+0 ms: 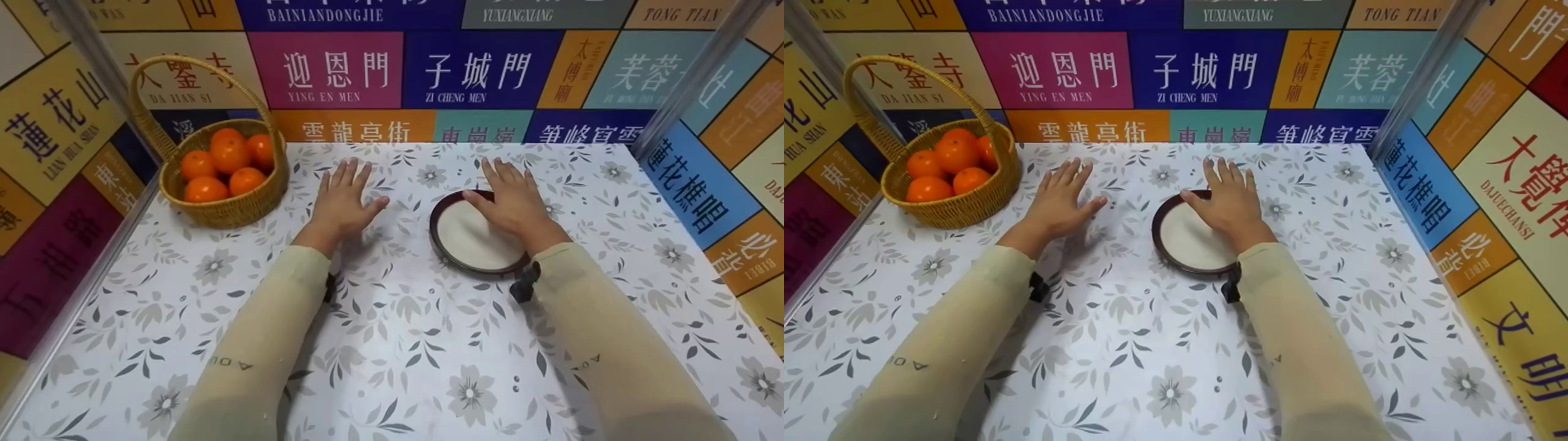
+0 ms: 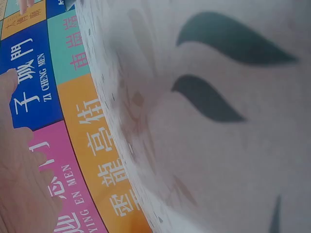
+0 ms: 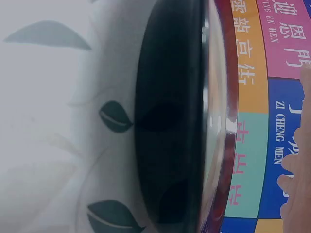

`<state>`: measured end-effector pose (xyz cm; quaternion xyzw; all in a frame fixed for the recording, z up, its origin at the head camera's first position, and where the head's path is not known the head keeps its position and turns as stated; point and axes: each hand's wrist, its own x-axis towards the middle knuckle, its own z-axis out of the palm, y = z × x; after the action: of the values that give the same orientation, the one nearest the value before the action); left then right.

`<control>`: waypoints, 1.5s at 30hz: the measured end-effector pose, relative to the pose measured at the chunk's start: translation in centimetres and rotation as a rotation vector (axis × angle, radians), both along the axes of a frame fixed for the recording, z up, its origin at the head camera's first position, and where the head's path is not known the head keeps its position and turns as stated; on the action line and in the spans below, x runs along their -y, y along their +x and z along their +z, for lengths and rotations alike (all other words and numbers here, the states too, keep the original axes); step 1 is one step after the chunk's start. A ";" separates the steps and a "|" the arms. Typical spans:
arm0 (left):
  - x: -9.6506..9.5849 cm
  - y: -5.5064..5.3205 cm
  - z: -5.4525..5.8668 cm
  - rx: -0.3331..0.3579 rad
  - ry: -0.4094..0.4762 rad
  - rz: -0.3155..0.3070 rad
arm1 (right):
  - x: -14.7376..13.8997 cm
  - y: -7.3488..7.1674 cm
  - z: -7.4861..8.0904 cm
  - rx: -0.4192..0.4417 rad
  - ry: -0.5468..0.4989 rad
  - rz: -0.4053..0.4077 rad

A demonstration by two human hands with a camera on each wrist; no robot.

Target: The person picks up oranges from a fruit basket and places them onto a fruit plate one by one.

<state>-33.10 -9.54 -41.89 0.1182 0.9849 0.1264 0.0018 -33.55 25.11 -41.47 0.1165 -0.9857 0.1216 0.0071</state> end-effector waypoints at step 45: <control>9.6 0.3 0.1 -0.210 0.076 0.298 | -4.0 0.5 -1.8 0.204 -0.170 -0.217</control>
<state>-32.85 -19.15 -41.82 -0.0166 0.9808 0.1492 -0.1244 -33.04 29.13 -43.22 -0.0047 -0.9742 0.2144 -0.0702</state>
